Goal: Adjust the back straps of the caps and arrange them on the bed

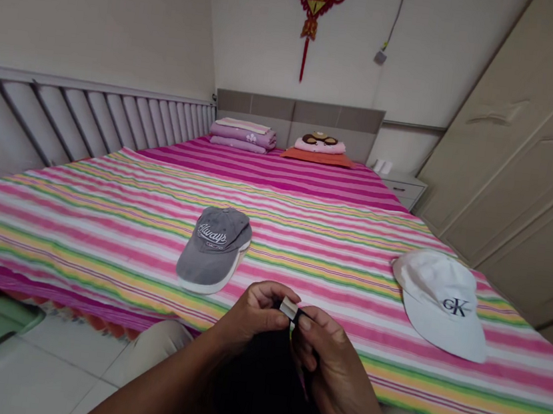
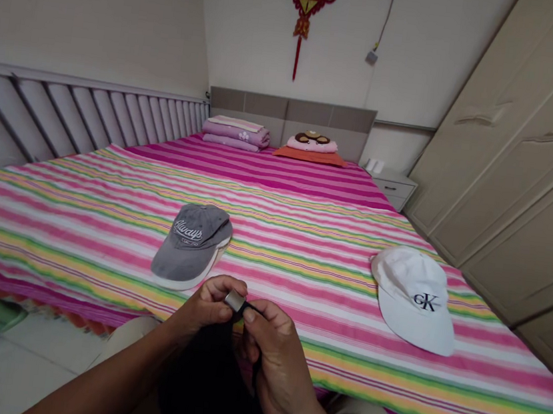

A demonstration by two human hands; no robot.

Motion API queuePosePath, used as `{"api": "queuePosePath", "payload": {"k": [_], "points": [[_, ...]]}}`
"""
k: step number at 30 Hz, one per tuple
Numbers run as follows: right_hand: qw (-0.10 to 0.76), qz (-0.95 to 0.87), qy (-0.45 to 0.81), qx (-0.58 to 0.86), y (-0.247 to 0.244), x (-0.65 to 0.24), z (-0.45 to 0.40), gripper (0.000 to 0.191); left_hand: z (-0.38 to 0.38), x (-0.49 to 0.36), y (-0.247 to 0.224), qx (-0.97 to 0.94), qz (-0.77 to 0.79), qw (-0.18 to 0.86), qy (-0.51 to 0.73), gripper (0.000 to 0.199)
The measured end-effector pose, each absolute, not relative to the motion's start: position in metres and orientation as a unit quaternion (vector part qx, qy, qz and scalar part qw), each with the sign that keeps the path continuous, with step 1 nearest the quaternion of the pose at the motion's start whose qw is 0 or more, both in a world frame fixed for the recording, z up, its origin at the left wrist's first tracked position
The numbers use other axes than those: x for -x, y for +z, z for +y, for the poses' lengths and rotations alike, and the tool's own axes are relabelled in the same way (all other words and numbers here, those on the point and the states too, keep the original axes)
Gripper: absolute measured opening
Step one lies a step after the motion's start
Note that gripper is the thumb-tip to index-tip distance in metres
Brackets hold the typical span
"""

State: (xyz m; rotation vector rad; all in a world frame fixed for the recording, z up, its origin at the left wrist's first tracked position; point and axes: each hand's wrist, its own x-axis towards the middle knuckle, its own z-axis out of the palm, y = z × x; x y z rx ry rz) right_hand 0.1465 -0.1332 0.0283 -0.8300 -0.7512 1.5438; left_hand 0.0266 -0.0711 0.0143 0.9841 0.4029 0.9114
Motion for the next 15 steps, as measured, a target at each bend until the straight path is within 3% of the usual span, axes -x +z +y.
{"api": "queuePosePath", "payload": {"k": [5,15], "points": [[0.550,-0.315,0.690,0.351,0.0298,-0.1453,-0.1355,0.022,-0.0723,-0.0284,0.0129,-0.458,0.159,0.774,0.409,0.028],[0.574,-0.305,0.671,0.356,0.0298,-0.1489,-0.1362,0.022,-0.0717,-0.0274,0.0105,-0.453,0.168,0.774,0.409,0.032]]}}
